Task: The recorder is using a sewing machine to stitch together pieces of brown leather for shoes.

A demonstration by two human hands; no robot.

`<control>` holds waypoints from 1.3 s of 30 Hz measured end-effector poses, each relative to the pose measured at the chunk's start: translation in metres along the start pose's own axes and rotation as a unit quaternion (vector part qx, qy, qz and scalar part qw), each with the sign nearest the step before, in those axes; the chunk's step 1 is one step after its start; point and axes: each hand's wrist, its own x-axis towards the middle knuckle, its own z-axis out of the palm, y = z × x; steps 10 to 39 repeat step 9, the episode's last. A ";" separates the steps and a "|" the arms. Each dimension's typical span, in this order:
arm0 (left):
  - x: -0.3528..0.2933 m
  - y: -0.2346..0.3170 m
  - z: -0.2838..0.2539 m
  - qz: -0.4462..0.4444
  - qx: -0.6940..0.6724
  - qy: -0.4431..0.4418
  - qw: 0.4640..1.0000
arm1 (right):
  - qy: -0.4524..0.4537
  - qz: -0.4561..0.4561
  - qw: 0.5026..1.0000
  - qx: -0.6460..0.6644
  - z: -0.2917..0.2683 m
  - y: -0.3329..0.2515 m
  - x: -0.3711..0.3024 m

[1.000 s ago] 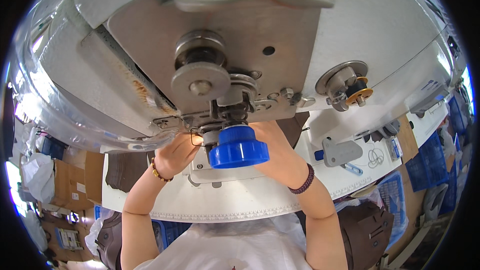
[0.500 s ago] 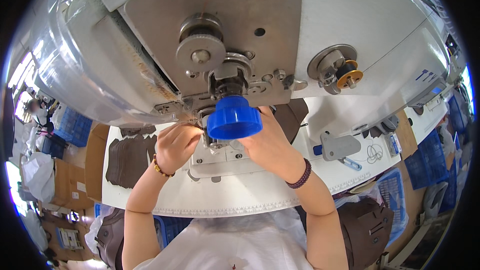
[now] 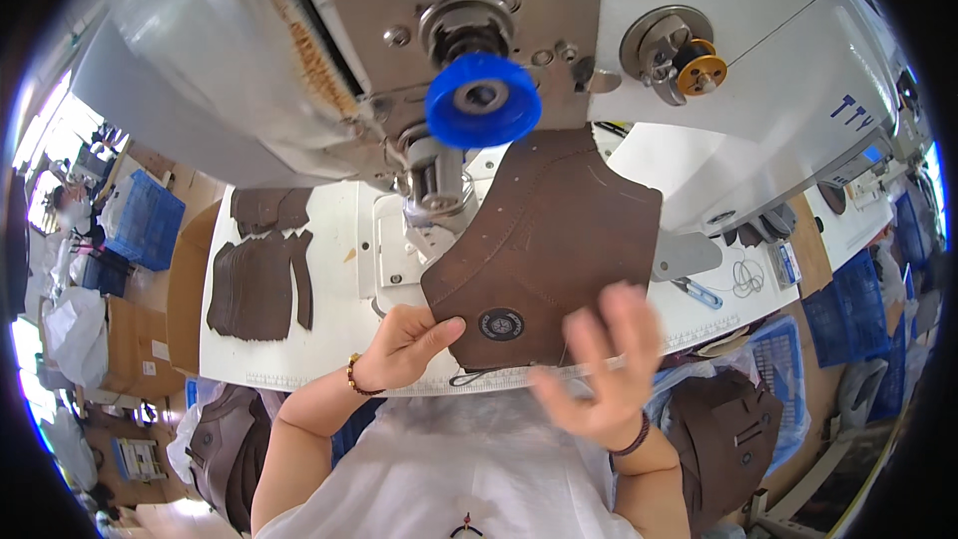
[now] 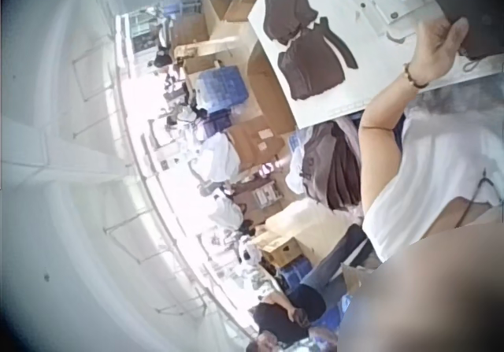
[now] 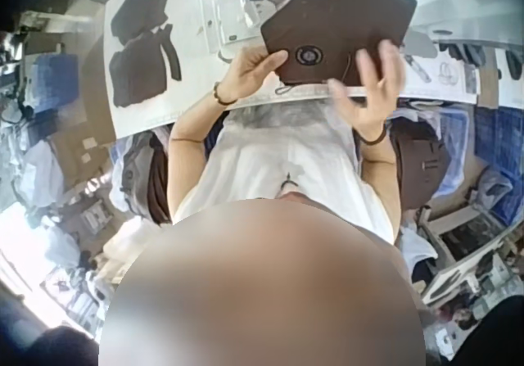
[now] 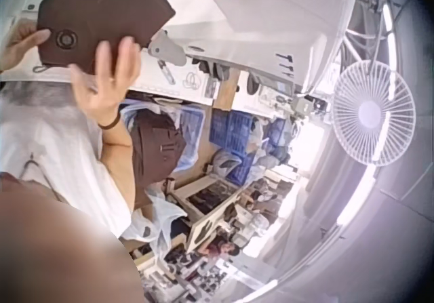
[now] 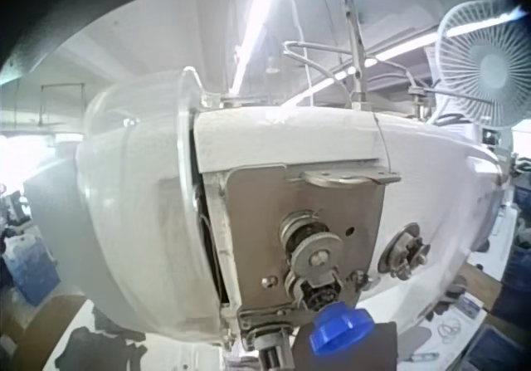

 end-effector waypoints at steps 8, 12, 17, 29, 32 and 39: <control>-0.079 0.019 -0.030 -0.098 0.145 0.164 0.971 | -0.053 0.197 0.894 0.398 0.027 -0.002 -0.034; -0.101 0.028 -0.040 -0.052 0.179 0.235 0.954 | -0.114 0.186 0.894 0.392 0.022 0.005 -0.045; -0.101 0.028 -0.040 -0.052 0.179 0.235 0.954 | -0.114 0.186 0.894 0.392 0.022 0.005 -0.045; -0.101 0.028 -0.040 -0.052 0.179 0.235 0.954 | -0.114 0.186 0.894 0.392 0.022 0.005 -0.045; -0.101 0.028 -0.040 -0.052 0.179 0.235 0.954 | -0.114 0.186 0.894 0.392 0.022 0.005 -0.045; -0.101 0.028 -0.040 -0.052 0.179 0.235 0.954 | -0.114 0.186 0.894 0.392 0.022 0.005 -0.045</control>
